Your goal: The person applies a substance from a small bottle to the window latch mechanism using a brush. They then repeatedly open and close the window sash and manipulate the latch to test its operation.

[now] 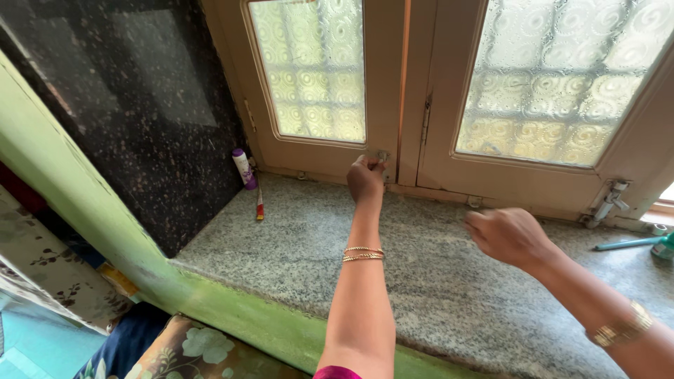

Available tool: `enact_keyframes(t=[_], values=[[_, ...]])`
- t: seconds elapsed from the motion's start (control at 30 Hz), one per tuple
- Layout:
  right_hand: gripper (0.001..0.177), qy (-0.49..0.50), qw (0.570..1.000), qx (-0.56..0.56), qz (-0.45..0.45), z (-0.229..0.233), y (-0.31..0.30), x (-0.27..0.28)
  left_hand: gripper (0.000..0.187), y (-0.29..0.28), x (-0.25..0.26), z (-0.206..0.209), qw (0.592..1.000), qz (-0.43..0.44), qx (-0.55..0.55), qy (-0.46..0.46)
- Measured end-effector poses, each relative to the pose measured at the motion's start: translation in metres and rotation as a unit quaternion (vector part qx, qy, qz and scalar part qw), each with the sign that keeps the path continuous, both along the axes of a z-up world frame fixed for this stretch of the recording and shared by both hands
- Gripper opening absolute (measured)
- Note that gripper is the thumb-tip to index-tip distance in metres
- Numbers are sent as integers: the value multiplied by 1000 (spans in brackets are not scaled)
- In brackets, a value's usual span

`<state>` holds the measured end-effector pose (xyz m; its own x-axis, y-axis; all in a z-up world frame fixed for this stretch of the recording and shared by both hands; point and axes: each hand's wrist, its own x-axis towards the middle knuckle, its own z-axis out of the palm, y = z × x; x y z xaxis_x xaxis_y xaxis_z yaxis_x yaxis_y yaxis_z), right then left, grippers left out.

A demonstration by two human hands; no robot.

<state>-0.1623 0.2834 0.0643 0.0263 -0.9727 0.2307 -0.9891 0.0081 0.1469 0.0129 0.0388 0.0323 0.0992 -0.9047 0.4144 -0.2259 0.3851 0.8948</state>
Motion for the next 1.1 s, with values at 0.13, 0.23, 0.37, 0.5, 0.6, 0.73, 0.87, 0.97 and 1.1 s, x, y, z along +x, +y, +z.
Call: enact_keyframes(t=[0.13,0.23,0.37,0.5,0.6,0.73,0.87,0.97,1.1], values=[[22,-73,996,-43,28,31,-78,39,20,1,1,-7,999,-14,-16,33],[70,-151,988,-21,-15,36,-130,74,17,2,2,-5,994,-48,2,94],[97,-252,965,-69,19,7,-162,101,16,-3,3,-7,992,-49,-17,116],[106,-314,949,-34,19,-25,-163,88,17,-10,0,-9,997,-22,-31,61],[109,-299,954,-2,10,-51,-159,78,18,-14,-2,-12,994,-61,48,77],[101,-204,979,-2,-3,-68,-166,76,16,-17,0,-13,999,-32,-22,-29],[90,-162,987,8,3,-75,-171,79,11,-22,0,-11,983,6,-99,-154],[98,-165,986,18,6,-68,-169,79,13,-23,5,-3,982,-22,-87,-168],[100,-152,988,38,2,-53,-159,86,12,-16,14,8,970,-9,-67,-233]])
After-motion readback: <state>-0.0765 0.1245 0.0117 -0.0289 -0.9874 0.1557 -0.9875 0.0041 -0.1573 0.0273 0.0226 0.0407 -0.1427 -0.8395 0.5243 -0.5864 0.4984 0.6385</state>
